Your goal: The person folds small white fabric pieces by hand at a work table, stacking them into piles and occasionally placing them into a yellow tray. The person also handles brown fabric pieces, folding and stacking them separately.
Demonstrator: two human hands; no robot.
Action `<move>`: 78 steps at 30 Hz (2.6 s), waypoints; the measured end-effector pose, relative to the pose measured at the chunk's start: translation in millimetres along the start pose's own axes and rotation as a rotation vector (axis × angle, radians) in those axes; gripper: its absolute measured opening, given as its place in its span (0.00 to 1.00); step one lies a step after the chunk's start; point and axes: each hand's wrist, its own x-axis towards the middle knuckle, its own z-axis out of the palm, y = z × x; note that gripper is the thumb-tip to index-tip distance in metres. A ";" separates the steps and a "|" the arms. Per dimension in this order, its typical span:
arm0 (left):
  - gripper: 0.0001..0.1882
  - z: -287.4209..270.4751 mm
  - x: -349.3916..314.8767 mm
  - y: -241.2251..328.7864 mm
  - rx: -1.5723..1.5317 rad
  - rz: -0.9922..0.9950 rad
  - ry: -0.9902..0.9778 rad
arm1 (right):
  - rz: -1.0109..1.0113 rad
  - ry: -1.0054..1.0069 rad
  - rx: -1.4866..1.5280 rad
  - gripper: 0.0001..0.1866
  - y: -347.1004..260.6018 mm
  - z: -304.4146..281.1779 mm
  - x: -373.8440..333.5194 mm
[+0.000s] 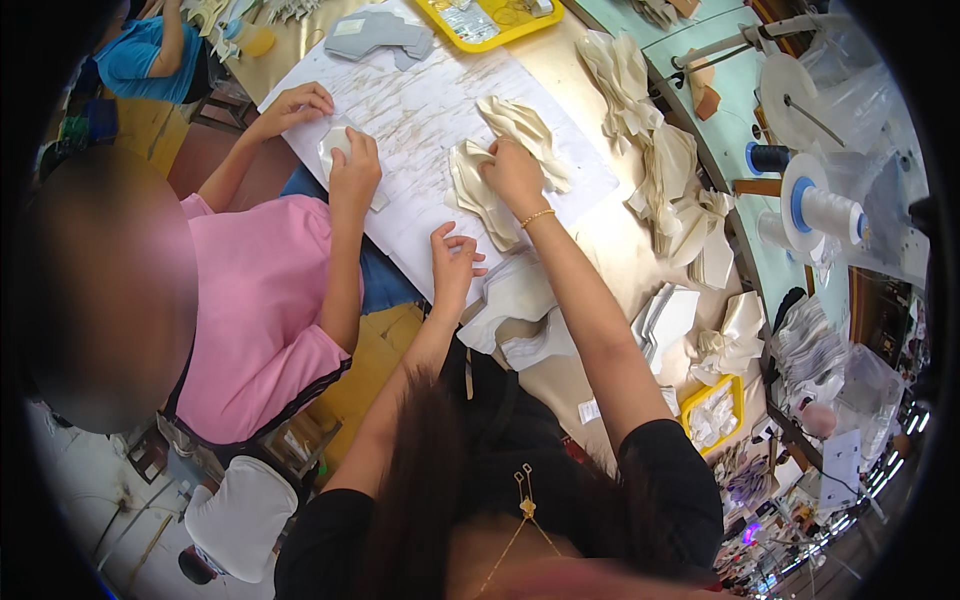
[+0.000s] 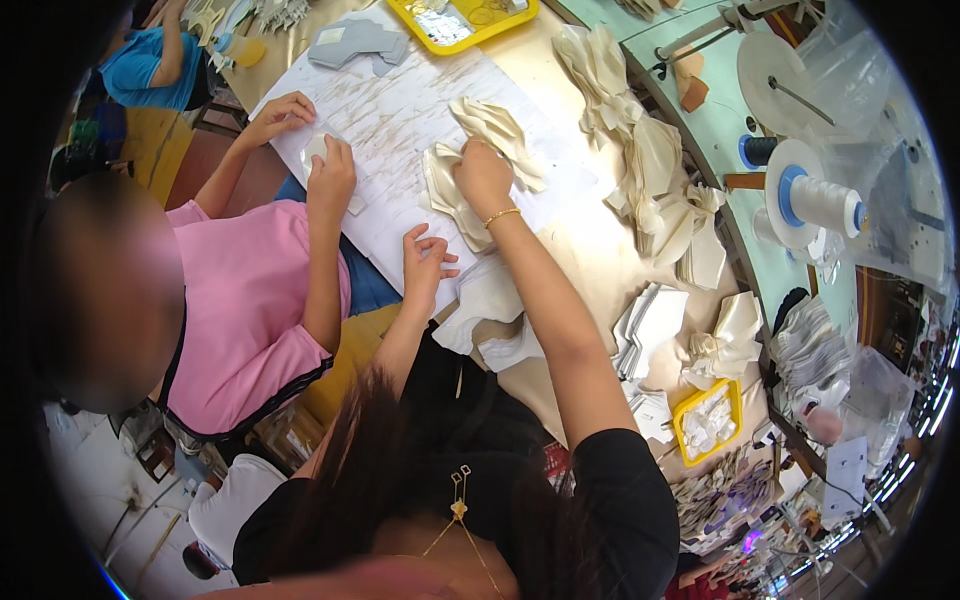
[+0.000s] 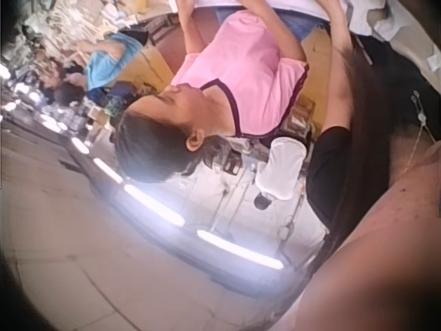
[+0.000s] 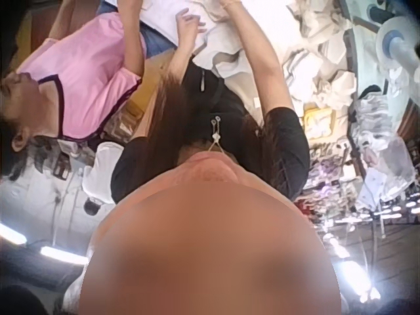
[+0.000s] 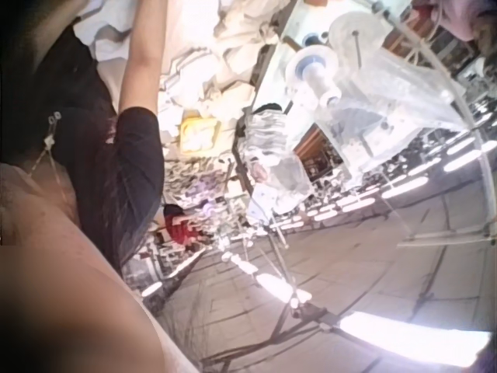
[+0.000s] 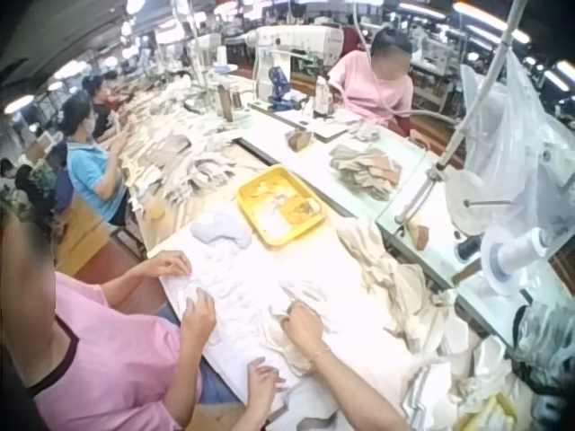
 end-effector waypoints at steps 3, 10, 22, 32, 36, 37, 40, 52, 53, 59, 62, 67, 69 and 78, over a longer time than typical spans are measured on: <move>0.27 -2.0 -7.7 -6.9 0.004 0.039 -0.031 | -0.046 0.038 0.072 0.09 6.1 14.2 7.4; 0.29 -9.5 -29.8 -8.3 0.177 0.085 -0.082 | -0.068 0.187 0.049 0.21 -8.8 6.0 -7.0; 0.30 8.1 -53.1 11.9 0.551 0.473 -0.267 | 0.613 0.724 0.431 0.13 222.9 -183.9 -247.3; 0.28 164.5 -132.4 -18.3 0.494 0.412 -0.674 | 1.012 0.666 0.015 0.29 386.6 -256.3 -298.5; 0.27 225.0 -150.2 -28.2 0.527 0.437 -0.890 | 1.011 0.456 0.056 0.30 393.1 -247.2 -288.9; 0.26 242.0 -150.2 -31.2 0.512 0.463 -0.912 | 0.946 0.422 0.051 0.29 394.1 -245.2 -290.6; 0.22 292.4 -143.4 -42.8 0.445 0.530 -0.963 | 0.727 0.480 0.174 0.21 393.4 -232.7 -309.7; 0.13 450.5 -121.8 -147.1 0.889 0.324 -1.489 | 0.331 0.647 1.488 0.11 404.4 -203.8 -370.9; 0.13 449.9 -119.8 -150.2 1.018 0.375 -1.499 | 0.319 0.723 1.291 0.11 403.7 -200.9 -372.0; 0.12 450.3 -113.9 -146.4 1.088 0.426 -1.596 | 0.670 0.765 1.362 0.20 400.6 -198.4 -369.2; 0.13 453.3 -116.0 -143.9 1.091 0.424 -1.645 | 0.658 0.763 1.338 0.20 397.5 -206.8 -365.9; 0.13 460.4 -119.1 -140.5 1.265 0.514 -1.710 | 0.713 0.845 1.118 0.22 388.4 -212.5 -354.6; 0.13 463.8 -119.2 -137.5 1.345 0.579 -1.728 | 0.784 0.844 1.099 0.22 387.4 -211.8 -350.2; 0.10 415.8 -123.7 -138.2 1.149 0.700 -1.675 | 0.903 1.020 0.983 0.20 375.2 -217.4 -339.2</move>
